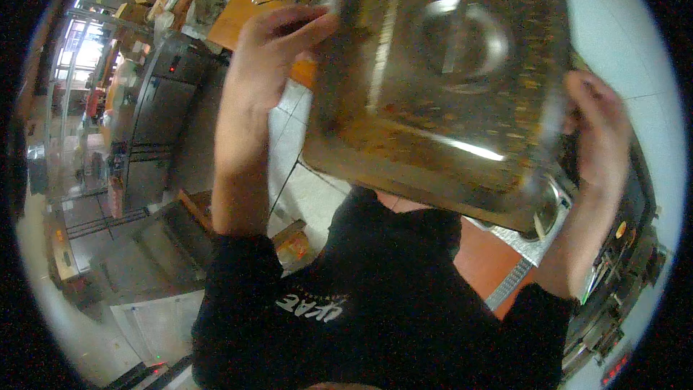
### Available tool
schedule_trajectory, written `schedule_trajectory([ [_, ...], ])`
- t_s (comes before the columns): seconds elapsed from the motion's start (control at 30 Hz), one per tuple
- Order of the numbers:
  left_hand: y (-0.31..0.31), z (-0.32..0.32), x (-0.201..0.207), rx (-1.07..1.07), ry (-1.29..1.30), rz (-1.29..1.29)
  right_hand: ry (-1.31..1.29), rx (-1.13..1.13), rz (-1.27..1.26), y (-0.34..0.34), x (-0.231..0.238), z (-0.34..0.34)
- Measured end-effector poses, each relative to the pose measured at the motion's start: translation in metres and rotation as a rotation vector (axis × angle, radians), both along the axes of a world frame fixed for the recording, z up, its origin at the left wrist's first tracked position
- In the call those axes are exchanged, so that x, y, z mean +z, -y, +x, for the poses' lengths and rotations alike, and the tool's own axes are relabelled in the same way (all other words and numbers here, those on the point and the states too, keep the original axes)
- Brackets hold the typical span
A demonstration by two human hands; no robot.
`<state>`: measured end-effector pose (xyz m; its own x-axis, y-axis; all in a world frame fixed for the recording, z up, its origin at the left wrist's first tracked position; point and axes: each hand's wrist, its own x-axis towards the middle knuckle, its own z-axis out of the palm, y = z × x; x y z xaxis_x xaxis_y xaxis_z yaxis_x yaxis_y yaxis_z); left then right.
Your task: The person opens a package of round yellow items and places them into a fryer basket. They then tear lettuce leaves and place them into a paper bag, add a cooked patty and a fried egg, and fold the bag to complete the assembly.
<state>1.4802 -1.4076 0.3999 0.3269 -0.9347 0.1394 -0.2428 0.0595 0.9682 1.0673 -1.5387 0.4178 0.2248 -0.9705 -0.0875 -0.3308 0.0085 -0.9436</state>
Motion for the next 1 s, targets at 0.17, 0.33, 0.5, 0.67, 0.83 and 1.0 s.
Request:
schedule_trajectory([
  [0.17, -0.114, 0.169, -0.003, 0.182, 0.019, 0.372, 0.210, 0.233, 0.290, -0.078, -0.092, 0.223],
  [0.33, -0.167, 0.308, -0.063, 0.311, 0.040, 0.663, 0.307, 0.331, 0.579, -0.134, -0.177, 0.378],
  [0.5, -0.161, 0.423, -0.158, 0.344, 0.027, 0.751, 0.312, 0.311, 0.607, -0.141, -0.251, 0.490],
  [0.67, -0.102, 0.493, -0.250, 0.331, 0.202, 0.715, 0.202, 0.221, 0.543, -0.112, -0.310, 0.554],
  [0.83, -0.014, 0.537, -0.321, 0.299, -0.001, 0.594, 0.048, 0.127, 0.470, -0.066, -0.357, 0.593],
  [1.0, 0.028, 0.561, -0.348, 0.296, -0.127, 0.546, -0.091, -0.015, 0.286, -0.035, -0.377, 0.624],
])
